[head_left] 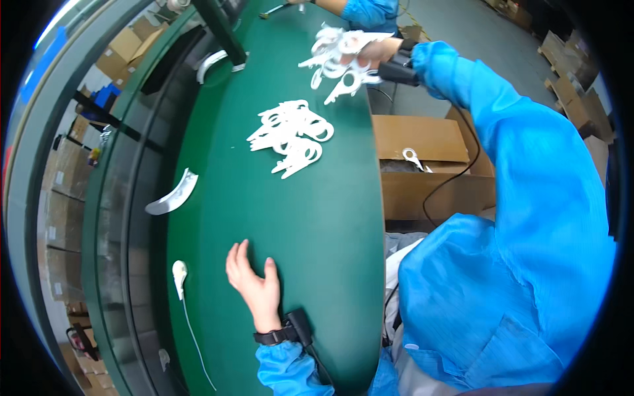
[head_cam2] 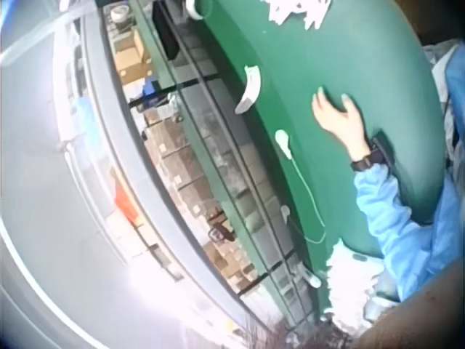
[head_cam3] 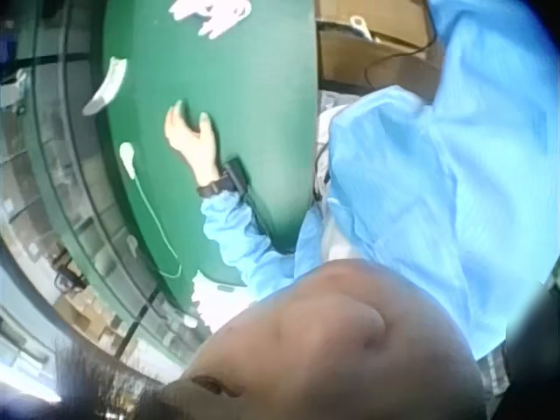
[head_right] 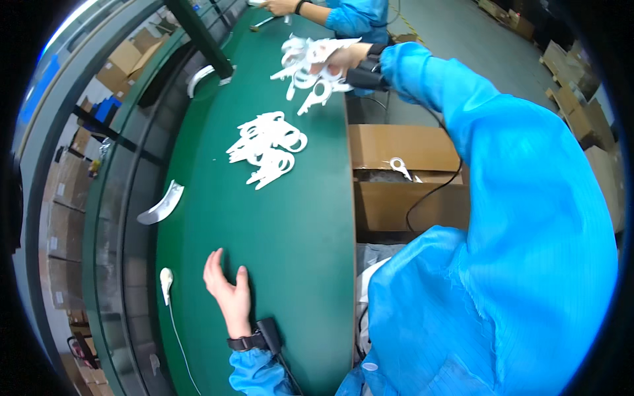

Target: Assembling white plastic components and sorting them on an industrial conveyor line.

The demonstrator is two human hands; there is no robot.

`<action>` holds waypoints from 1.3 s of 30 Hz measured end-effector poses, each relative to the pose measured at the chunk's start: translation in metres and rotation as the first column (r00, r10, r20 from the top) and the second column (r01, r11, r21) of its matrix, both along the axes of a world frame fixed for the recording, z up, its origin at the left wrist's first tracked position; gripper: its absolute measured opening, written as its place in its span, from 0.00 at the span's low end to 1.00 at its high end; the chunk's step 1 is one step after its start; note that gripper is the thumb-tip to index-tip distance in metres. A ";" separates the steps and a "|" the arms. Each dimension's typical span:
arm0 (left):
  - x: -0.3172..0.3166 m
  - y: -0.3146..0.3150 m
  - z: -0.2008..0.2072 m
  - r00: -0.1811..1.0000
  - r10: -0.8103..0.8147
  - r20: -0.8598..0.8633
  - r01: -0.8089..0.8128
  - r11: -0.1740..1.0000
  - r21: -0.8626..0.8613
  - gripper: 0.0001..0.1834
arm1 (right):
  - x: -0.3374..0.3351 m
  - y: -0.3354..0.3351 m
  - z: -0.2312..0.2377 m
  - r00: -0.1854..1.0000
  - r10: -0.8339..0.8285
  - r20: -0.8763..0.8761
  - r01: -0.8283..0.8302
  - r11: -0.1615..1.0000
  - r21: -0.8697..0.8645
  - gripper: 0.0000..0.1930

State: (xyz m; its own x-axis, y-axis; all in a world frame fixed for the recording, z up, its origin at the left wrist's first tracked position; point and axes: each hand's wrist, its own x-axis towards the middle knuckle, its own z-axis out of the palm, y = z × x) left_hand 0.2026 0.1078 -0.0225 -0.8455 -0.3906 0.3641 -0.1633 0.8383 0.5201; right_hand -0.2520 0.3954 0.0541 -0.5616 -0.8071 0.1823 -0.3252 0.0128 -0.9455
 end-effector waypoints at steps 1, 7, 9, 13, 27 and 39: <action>0.002 -0.001 -0.002 1.000 0.013 -0.006 -0.013 0.999 0.033 0.30 | 0.006 -0.015 0.011 0.999 0.021 -0.024 -0.021 1.000 -0.007 0.25; 0.005 -0.001 -0.001 0.998 0.053 -0.023 -0.052 0.997 0.065 0.29 | -0.028 -0.093 -0.003 0.816 0.166 -0.554 -0.003 0.959 0.283 0.15; 0.003 -0.001 -0.003 0.997 0.080 -0.013 -0.079 0.995 0.061 0.29 | -0.009 -0.116 0.017 0.686 0.315 -0.656 0.130 0.834 0.537 0.16; -0.002 -0.005 -0.002 0.999 0.023 -0.040 -0.022 0.999 0.034 0.28 | 0.019 -0.125 0.019 0.606 0.342 -0.718 0.263 0.766 0.587 0.31; -0.008 0.005 0.000 0.999 0.020 -0.025 -0.017 0.990 0.137 0.25 | -0.002 0.061 -0.038 0.697 -0.266 -0.666 0.494 0.851 0.178 0.12; -0.069 -0.067 0.050 0.985 -0.012 0.173 0.004 0.999 0.049 0.17 | 0.115 0.290 -0.244 0.822 -0.569 -0.035 0.293 0.369 0.882 0.10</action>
State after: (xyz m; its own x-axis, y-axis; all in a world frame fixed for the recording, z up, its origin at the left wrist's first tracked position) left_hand 0.1335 0.0412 0.0277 -0.8973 -0.3970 0.1929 -0.2475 0.8145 0.5248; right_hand -0.1370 0.6852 -0.1894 -0.7869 -0.1121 -0.6068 0.1987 0.8849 -0.4212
